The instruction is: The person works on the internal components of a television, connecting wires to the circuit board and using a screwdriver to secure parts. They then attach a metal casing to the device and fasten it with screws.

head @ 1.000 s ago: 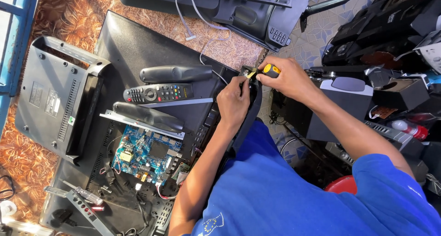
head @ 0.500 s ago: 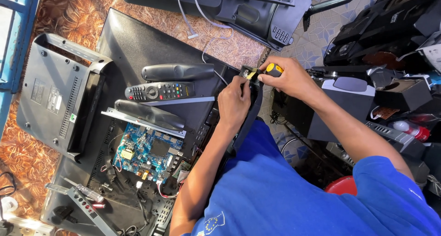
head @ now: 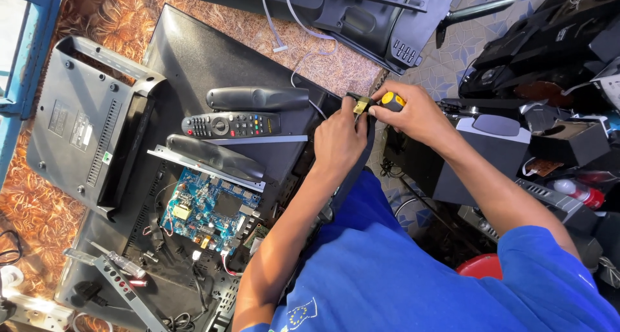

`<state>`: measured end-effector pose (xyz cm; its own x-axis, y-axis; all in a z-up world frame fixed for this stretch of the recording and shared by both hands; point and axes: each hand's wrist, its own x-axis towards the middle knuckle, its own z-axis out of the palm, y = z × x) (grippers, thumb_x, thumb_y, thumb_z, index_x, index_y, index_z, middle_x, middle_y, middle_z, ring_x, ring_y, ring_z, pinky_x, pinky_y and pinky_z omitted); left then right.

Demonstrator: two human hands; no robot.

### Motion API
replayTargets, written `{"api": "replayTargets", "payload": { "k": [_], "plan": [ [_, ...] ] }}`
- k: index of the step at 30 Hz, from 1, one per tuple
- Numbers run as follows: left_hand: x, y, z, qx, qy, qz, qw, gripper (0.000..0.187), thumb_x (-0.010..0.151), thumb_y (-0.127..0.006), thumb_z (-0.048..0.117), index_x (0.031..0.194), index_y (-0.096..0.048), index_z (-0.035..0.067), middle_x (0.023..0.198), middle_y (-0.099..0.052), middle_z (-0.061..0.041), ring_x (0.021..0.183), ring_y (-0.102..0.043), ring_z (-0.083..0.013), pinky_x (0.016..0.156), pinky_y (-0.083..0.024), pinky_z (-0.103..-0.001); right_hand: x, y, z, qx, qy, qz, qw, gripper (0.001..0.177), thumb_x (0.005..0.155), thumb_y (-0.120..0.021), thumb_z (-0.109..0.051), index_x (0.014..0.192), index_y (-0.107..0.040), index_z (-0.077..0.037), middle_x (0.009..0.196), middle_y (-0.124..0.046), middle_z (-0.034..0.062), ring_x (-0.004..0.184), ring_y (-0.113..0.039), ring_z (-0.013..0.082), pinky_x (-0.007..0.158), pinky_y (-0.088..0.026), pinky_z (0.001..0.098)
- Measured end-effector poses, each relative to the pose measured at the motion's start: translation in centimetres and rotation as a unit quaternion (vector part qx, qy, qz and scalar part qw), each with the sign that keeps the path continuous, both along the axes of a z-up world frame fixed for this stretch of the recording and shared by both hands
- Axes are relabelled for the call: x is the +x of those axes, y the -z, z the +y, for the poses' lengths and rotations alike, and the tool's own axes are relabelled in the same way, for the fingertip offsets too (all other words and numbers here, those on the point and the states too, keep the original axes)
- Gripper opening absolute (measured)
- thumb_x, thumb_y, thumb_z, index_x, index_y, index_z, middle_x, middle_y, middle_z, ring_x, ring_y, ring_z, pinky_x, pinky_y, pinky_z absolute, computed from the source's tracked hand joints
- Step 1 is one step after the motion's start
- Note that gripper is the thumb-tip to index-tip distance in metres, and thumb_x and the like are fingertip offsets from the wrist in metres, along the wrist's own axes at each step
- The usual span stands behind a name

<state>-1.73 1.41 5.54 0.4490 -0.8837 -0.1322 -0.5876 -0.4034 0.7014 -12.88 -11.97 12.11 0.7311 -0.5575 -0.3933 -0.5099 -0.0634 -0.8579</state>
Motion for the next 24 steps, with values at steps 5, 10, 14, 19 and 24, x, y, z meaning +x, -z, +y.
{"api": "replayTargets", "payload": {
  "k": [5,10,14,19,24],
  "plan": [
    [-0.1,1.6,-0.9,0.014,0.032,-0.055,0.998,0.018,0.098,-0.061,0.025,0.102,-0.053,0.009,0.07,-0.064,-0.012,0.064,-0.072,-0.0409,0.055,-0.057,-0.053,-0.2,0.2,0.0,-0.023,-0.006,0.009,1.0,0.022,0.09,-0.074,-0.013,0.109,-0.074,-0.001,0.06,-0.059,0.0142,0.049,-0.061,0.018,0.054,-0.049,0.033],
    [0.5,2.2,-1.3,-0.006,0.015,-0.026,1.0,0.017,0.096,-0.063,0.025,0.095,-0.058,0.009,0.066,-0.062,-0.01,0.063,-0.071,-0.0422,0.054,-0.057,-0.052,-0.1,0.0,0.0,-0.029,-0.007,0.01,0.999,0.02,0.09,-0.073,-0.012,0.108,-0.074,-0.003,0.058,-0.059,0.0126,0.049,-0.061,0.0176,0.056,-0.049,0.0319],
    [-0.3,1.9,-1.3,-0.011,0.008,-0.032,0.999,0.013,0.096,-0.061,0.021,0.091,-0.058,0.01,0.066,-0.062,-0.009,0.063,-0.071,-0.0402,0.053,-0.056,-0.051,-0.1,0.7,-0.2,-0.026,-0.003,0.006,1.0,0.02,0.09,-0.074,-0.012,0.108,-0.074,-0.003,0.06,-0.061,0.0136,0.049,-0.061,0.0175,0.055,-0.049,0.0318],
    [-0.8,1.9,-1.0,-0.044,0.034,-0.082,0.995,0.008,0.097,-0.059,0.012,0.09,-0.055,0.009,0.066,-0.061,-0.01,0.063,-0.071,-0.0393,0.052,-0.058,-0.048,-0.2,0.8,-0.1,-0.028,-0.005,0.003,1.0,0.019,0.089,-0.074,-0.011,0.107,-0.074,-0.003,0.06,-0.061,0.0132,0.049,-0.061,0.0173,0.055,-0.05,0.0313],
    [-0.7,1.7,-0.4,-0.106,0.032,-0.112,0.988,0.006,0.094,-0.063,0.007,0.092,-0.058,0.006,0.062,-0.056,-0.007,0.057,-0.068,-0.0317,0.049,-0.055,-0.04,0.0,0.4,-0.1,-0.017,-0.004,-0.002,1.0,0.02,0.088,-0.075,-0.01,0.107,-0.074,-0.003,0.062,-0.063,0.013,0.049,-0.06,0.016,0.055,-0.05,0.0309]
  ]
}}
